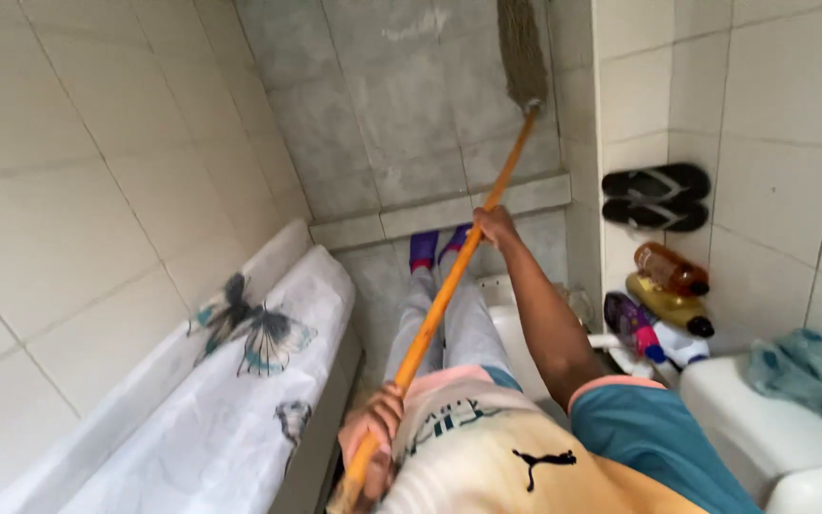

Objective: Mopping the bathroom floor with a wet mop.

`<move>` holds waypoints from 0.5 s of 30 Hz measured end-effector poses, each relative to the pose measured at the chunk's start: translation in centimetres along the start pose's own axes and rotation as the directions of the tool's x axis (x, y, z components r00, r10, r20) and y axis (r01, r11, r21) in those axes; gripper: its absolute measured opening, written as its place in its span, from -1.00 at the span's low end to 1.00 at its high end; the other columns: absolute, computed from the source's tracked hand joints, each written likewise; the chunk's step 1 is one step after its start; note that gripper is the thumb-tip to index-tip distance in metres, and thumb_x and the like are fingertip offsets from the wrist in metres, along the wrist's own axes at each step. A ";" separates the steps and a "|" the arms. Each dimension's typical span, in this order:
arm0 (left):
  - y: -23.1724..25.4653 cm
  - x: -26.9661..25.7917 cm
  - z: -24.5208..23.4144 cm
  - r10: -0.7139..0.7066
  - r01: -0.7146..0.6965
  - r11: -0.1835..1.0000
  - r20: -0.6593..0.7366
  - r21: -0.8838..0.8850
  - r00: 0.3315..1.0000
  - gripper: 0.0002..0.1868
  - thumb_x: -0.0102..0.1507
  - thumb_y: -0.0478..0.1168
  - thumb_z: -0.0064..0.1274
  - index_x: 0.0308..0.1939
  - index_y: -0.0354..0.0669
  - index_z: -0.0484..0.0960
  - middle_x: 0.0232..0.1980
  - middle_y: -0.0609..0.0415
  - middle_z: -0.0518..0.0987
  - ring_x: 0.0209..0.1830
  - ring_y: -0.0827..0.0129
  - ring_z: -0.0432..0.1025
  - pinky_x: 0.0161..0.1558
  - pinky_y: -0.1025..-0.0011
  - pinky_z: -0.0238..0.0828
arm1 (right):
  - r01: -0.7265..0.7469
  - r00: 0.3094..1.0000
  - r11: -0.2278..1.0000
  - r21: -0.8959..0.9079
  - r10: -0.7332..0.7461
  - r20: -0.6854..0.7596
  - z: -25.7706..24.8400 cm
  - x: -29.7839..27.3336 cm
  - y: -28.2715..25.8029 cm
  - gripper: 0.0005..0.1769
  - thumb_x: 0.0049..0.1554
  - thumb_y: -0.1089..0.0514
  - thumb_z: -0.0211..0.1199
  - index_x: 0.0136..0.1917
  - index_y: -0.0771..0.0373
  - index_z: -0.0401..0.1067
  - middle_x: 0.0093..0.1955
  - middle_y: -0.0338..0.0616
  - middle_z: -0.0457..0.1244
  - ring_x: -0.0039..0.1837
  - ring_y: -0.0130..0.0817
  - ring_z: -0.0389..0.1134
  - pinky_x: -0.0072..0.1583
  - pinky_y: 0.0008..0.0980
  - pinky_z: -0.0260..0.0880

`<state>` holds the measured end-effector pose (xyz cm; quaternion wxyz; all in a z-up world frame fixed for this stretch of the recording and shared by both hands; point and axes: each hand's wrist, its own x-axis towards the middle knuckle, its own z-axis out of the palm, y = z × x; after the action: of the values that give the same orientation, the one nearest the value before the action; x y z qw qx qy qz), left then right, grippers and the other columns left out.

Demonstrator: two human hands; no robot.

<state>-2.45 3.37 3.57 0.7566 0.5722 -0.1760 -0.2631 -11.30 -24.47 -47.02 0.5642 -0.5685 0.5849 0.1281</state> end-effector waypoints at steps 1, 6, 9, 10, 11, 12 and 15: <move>-0.8 -1.7 -1.5 -0.089 0.089 0.996 -0.028 -0.004 0.996 -0.60 0.29 0.02 0.08 -0.48 -0.15 0.38 -0.42 0.02 0.44 -0.34 0.19 0.35 0.10 0.06 0.30 | -0.136 0.991 0.975 0.173 0.132 0.039 0.0 -0.7 1.0 -0.49 0.19 0.07 0.27 0.15 0.59 0.26 0.03 0.34 0.25 0.00 0.17 0.36 -0.06 0.04 0.41; 2.4 3.5 -1.5 -0.161 0.159 0.987 0.076 0.026 0.984 -0.62 0.28 0.01 0.02 -0.46 -0.16 0.34 -0.40 0.08 0.37 -0.33 0.22 0.34 0.17 0.07 0.32 | -0.232 0.963 0.881 0.412 0.267 -0.028 -0.9 -5.3 -0.7 -0.79 0.05 0.33 0.15 -0.01 0.26 0.31 -0.30 0.00 0.31 -0.36 -0.05 0.43 -0.37 -0.15 0.54; 3.6 3.4 -1.9 -0.162 0.157 0.987 0.140 0.047 0.977 -0.63 0.28 0.01 0.00 -0.45 -0.15 0.33 -0.39 0.03 0.38 -0.31 0.20 0.32 0.17 0.09 0.31 | -0.228 0.963 0.844 0.486 0.269 -0.014 0.2 -7.4 0.5 -0.82 0.04 0.32 0.14 -0.05 0.22 0.28 -0.36 -0.08 0.28 -0.36 -0.04 0.42 -0.34 -0.14 0.56; 4.0 3.3 -2.2 -0.179 0.175 0.984 0.135 0.040 0.975 -0.67 0.26 -0.03 0.00 -0.45 -0.15 0.32 -0.41 0.05 0.36 -0.32 0.21 0.32 0.17 0.08 0.31 | -0.248 0.959 0.855 0.455 0.282 -0.007 0.9 -8.5 1.2 -0.88 0.09 0.26 0.15 -0.09 0.31 0.30 -0.36 -0.05 0.27 -0.35 -0.04 0.42 -0.34 -0.13 0.54; 3.8 4.1 -2.6 -0.173 0.170 0.985 0.140 0.031 0.975 -0.71 0.23 -0.07 0.00 -0.44 -0.15 0.31 -0.42 0.07 0.34 -0.34 0.22 0.32 0.17 0.08 0.31 | -0.243 0.962 0.869 0.431 0.273 -0.008 1.4 -8.0 0.6 -0.82 0.15 0.20 0.15 -0.13 0.41 0.31 -0.37 -0.01 0.27 -0.34 -0.04 0.42 -0.35 -0.13 0.52; 4.3 3.9 -3.0 -0.169 0.166 0.986 0.148 0.032 0.974 -0.71 0.23 -0.07 0.00 -0.44 -0.15 0.31 -0.42 0.07 0.34 -0.34 0.22 0.32 0.17 0.08 0.31 | -0.238 0.963 0.867 0.438 0.270 -0.011 2.4 -7.4 0.8 -0.82 0.15 0.20 0.15 -0.13 0.41 0.31 -0.37 -0.01 0.27 -0.34 -0.04 0.42 -0.35 -0.13 0.52; 5.9 3.2 -4.7 -0.229 0.228 0.974 0.075 0.016 0.971 -0.79 0.17 -0.14 -0.06 -0.44 -0.15 0.31 -0.42 0.07 0.34 -0.34 0.20 0.30 0.18 0.09 0.28 | -0.285 0.951 0.919 0.273 0.307 -0.039 5.0 -7.9 1.7 -0.74 0.15 0.12 0.19 -0.14 0.43 0.36 -0.35 0.02 0.32 -0.33 -0.07 0.47 -0.34 -0.13 0.50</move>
<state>3.90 6.29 7.80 0.7120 0.5808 -0.1387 -0.3694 -12.36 -15.90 -43.14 0.5846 -0.3980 0.6984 0.1098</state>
